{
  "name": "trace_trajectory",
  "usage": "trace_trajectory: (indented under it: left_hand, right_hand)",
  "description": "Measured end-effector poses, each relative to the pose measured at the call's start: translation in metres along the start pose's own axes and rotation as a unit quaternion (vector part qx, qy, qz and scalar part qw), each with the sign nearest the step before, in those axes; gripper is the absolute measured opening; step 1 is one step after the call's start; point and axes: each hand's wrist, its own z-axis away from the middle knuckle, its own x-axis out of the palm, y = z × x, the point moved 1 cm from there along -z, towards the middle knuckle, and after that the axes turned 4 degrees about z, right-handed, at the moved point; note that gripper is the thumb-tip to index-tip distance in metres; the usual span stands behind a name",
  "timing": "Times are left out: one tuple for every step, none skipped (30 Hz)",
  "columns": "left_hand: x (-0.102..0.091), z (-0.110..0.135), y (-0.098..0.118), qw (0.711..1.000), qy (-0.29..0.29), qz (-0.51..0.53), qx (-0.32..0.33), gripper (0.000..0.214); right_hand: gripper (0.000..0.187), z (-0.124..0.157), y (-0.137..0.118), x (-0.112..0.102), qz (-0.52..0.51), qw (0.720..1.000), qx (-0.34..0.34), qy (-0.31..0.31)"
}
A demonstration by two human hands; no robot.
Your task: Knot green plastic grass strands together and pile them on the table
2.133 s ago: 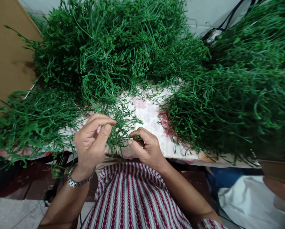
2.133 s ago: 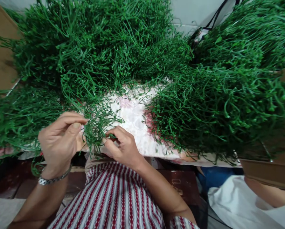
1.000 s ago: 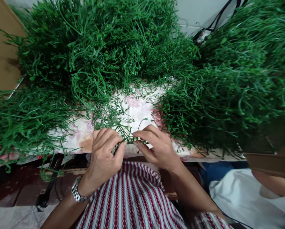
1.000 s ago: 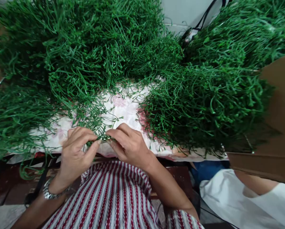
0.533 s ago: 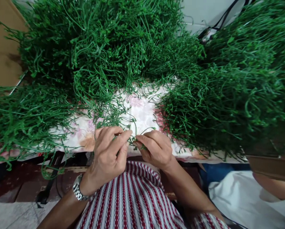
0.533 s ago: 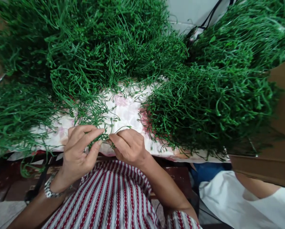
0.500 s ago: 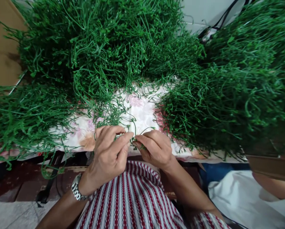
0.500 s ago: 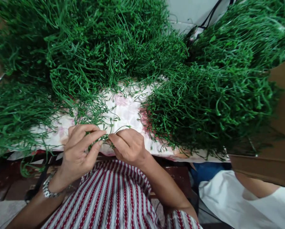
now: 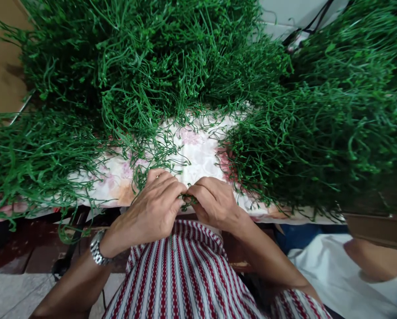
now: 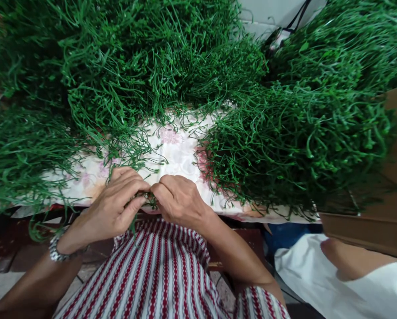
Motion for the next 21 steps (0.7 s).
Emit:
trace_trajectory:
  left_hand:
    - [-0.002, 0.000, -0.001, 1.000, -0.007, 0.012, -0.001, 0.009]
    - [-0.004, 0.000, -0.002, 1.000, -0.010, 0.020, -0.001, 0.008]
    - [-0.005, -0.001, -0.004, 1.000, -0.010, 0.023, 0.000, 0.006]
    - [-0.006, -0.002, -0.005, 1.000, -0.010, 0.025, 0.002, 0.005]
    - [-0.007, -0.002, -0.007, 1.000, -0.010, 0.028, 0.005, 0.008]
    - [-0.007, -0.002, -0.008, 0.999, -0.009, 0.033, 0.013, 0.013]
    - [-0.007, -0.003, -0.009, 0.999, -0.011, 0.043, 0.024, 0.017]
    - [-0.007, -0.003, -0.009, 0.998, -0.014, 0.053, 0.038, 0.021]
    - [-0.007, -0.003, -0.010, 0.997, -0.019, 0.061, 0.052, 0.024]
    - [-0.007, -0.002, -0.010, 0.995, -0.025, 0.065, 0.065, 0.027]
    - [-0.007, -0.002, -0.010, 0.994, -0.035, 0.066, 0.076, 0.028]
    - [-0.008, -0.002, -0.010, 0.993, -0.047, 0.067, 0.084, 0.029]
    - [-0.009, -0.001, -0.011, 0.992, -0.057, 0.068, 0.089, 0.029]
    - [-0.011, -0.001, -0.012, 0.991, -0.065, 0.071, 0.092, 0.029]
    - [-0.013, -0.001, -0.013, 0.990, -0.071, 0.075, 0.091, 0.028]
    - [-0.015, 0.000, -0.014, 0.991, -0.070, 0.079, 0.087, 0.027]
    - [-0.017, 0.000, -0.016, 0.992, -0.062, 0.081, 0.080, 0.026]
    - [-0.018, 0.000, -0.018, 0.993, -0.051, 0.083, 0.071, 0.024]
    - [-0.018, 0.000, -0.020, 0.994, -0.039, 0.087, 0.061, 0.022]
    - [-0.017, 0.000, -0.021, 0.994, -0.024, 0.091, 0.051, 0.020]
    - [-0.015, -0.001, -0.022, 0.994, -0.007, 0.096, 0.042, 0.017]
  right_hand:
    - [0.011, 0.000, 0.000, 0.000, -0.007, 1.000, 0.003, -0.004]
    - [0.010, -0.001, 0.001, -0.001, -0.017, 1.000, 0.005, -0.007]
    - [0.009, -0.001, 0.002, -0.002, -0.032, 0.999, 0.007, -0.010]
    - [0.008, -0.002, 0.002, -0.003, -0.054, 0.998, 0.007, -0.015]
    - [0.008, -0.002, 0.003, -0.003, -0.083, 0.996, 0.006, -0.024]
    - [0.008, -0.003, 0.003, -0.004, -0.115, 0.993, 0.002, -0.038]
    - [0.008, -0.004, 0.004, -0.005, -0.148, 0.988, -0.004, -0.054]
    - [0.007, -0.006, 0.004, -0.006, -0.179, 0.981, -0.012, -0.073]
    - [0.007, -0.007, 0.004, -0.007, -0.207, 0.974, -0.021, -0.091]
    - [0.008, -0.009, 0.004, -0.007, -0.230, 0.967, -0.030, -0.108]
    - [0.009, -0.010, 0.004, -0.007, -0.247, 0.961, -0.036, -0.122]
    - [0.010, -0.010, 0.004, -0.006, -0.263, 0.954, -0.040, -0.136]
    - [0.010, -0.010, 0.005, -0.005, -0.277, 0.948, -0.042, -0.149]
    - [0.011, -0.009, 0.006, -0.004, -0.293, 0.941, -0.041, -0.162]
    - [0.011, -0.008, 0.007, -0.003, -0.309, 0.934, -0.038, -0.174]
    - [0.011, -0.006, 0.008, -0.002, -0.326, 0.928, -0.030, -0.181]
    - [0.011, -0.005, 0.010, -0.001, -0.341, 0.923, -0.018, -0.180]
    - [0.011, -0.005, 0.011, 0.000, -0.351, 0.921, 0.001, -0.170]
    - [0.011, -0.005, 0.012, 0.000, -0.355, 0.923, 0.027, -0.148]
    - [0.010, -0.006, 0.013, 0.000, -0.355, 0.925, 0.056, -0.123]
    - [0.008, -0.008, 0.012, 0.001, -0.356, 0.926, 0.084, -0.096]
